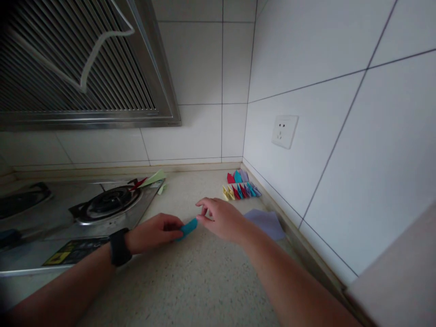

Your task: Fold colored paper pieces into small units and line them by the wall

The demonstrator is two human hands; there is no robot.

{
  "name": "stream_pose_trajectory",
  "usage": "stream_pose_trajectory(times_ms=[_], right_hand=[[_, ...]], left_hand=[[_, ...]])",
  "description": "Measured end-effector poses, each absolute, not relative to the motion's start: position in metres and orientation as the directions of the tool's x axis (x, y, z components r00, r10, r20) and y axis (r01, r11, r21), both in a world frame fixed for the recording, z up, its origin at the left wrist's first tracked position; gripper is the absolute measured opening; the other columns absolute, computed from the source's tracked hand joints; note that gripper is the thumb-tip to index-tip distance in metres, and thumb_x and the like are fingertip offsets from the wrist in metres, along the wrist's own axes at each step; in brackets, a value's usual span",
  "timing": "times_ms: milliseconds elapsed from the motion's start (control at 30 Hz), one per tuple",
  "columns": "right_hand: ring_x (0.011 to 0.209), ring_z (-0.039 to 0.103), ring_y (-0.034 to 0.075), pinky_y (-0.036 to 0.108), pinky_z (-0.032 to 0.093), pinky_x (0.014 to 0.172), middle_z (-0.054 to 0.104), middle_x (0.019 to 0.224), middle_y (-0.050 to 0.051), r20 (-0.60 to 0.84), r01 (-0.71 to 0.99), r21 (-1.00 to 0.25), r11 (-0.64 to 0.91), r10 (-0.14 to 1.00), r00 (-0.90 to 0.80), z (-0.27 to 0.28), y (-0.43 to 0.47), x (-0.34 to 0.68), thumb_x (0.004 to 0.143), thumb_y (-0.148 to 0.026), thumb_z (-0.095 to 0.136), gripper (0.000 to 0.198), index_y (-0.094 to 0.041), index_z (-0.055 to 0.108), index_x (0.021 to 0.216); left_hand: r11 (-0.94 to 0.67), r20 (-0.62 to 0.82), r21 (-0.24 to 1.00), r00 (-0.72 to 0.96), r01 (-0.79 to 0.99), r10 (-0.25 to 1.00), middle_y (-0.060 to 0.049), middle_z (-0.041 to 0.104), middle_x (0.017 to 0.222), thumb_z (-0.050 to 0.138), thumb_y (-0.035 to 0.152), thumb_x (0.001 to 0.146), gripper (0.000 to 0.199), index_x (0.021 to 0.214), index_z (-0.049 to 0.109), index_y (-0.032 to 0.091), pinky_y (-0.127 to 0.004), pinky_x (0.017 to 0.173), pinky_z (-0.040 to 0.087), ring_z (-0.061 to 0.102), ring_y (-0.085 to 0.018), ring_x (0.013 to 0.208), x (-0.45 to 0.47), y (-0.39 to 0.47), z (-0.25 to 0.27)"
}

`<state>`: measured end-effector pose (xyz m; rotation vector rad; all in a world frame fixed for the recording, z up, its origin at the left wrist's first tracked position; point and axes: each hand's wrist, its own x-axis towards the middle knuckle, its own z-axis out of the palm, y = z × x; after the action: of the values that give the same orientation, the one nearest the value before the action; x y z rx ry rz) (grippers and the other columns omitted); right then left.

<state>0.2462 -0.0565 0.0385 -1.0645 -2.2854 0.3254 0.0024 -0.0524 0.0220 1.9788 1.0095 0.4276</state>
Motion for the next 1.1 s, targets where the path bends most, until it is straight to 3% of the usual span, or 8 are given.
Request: stream_pose_trajectory(times_ms=[100,233,500,700,900,1100], right_hand=[[0.082,0.058,0.015,0.027,0.044,0.074,0.065,0.098,0.005,0.335,0.550,-0.443,0.708,0.700,-0.631,0.036,-0.057,0.244,0.084,-0.032,0.063,0.029,-0.021,0.063,0.111],[0.078,0.057,0.014,0.025,0.042,0.071,0.064,0.084,0.003,0.256,0.504,-0.414,0.758,0.628,-0.734,0.037,-0.057,0.242,0.086,-0.029,0.062,0.015,-0.019,0.069,0.094],[0.078,0.055,0.015,0.026,0.040,0.071,0.061,0.077,0.003,0.384,0.492,-0.275,0.826,0.563,-0.731,0.034,-0.051,0.244,0.085,-0.021,0.062,0.007,-0.017,0.068,0.086],[0.081,0.056,0.016,0.028,0.041,0.074,0.063,0.081,0.004,0.422,0.492,-0.196,0.849,0.525,-0.739,0.028,-0.049,0.242,0.082,-0.017,0.063,0.005,-0.018,0.066,0.086],[0.082,0.056,0.017,0.030,0.042,0.075,0.065,0.083,0.004,0.476,0.488,-0.186,0.853,0.512,-0.715,0.030,-0.051,0.237,0.082,-0.022,0.064,0.010,-0.018,0.066,0.091],[0.079,0.057,0.016,0.028,0.043,0.073,0.065,0.080,0.004,0.465,0.470,-0.225,0.853,0.518,-0.718,0.032,-0.052,0.237,0.084,-0.022,0.061,0.010,-0.018,0.068,0.090]], left_hand=[[-0.402,-0.042,0.760,0.656,0.511,0.754,0.000,0.061,0.071,0.057,0.038,0.083,0.026,0.090,0.070,0.017,-0.022,0.058,0.037,0.051,-0.011,0.065,0.003,-0.054,0.023],[-0.468,-0.016,0.716,0.682,0.518,0.731,0.000,0.061,0.071,0.057,0.038,0.083,0.026,0.092,0.071,0.017,-0.021,0.056,0.037,0.051,-0.011,0.064,0.007,-0.058,0.023],[-0.719,0.312,0.430,0.658,0.546,0.686,0.000,0.064,0.078,0.059,0.027,0.084,0.016,0.094,0.070,0.021,-0.023,0.063,0.040,0.056,-0.012,0.070,0.007,-0.062,0.021],[-0.782,0.431,0.295,0.655,0.548,0.621,-0.001,0.065,0.082,0.061,0.022,0.083,0.013,0.094,0.069,0.023,-0.026,0.070,0.041,0.058,-0.014,0.077,0.002,-0.052,0.016],[-0.805,0.478,0.289,0.651,0.518,0.590,-0.002,0.065,0.081,0.062,0.021,0.083,0.012,0.093,0.069,0.023,-0.027,0.070,0.042,0.058,-0.015,0.078,0.001,-0.047,0.011],[-0.769,0.463,0.411,0.615,0.489,0.639,-0.003,0.064,0.080,0.060,0.023,0.084,0.014,0.092,0.071,0.021,-0.025,0.067,0.042,0.057,-0.014,0.075,0.002,-0.051,0.017]])
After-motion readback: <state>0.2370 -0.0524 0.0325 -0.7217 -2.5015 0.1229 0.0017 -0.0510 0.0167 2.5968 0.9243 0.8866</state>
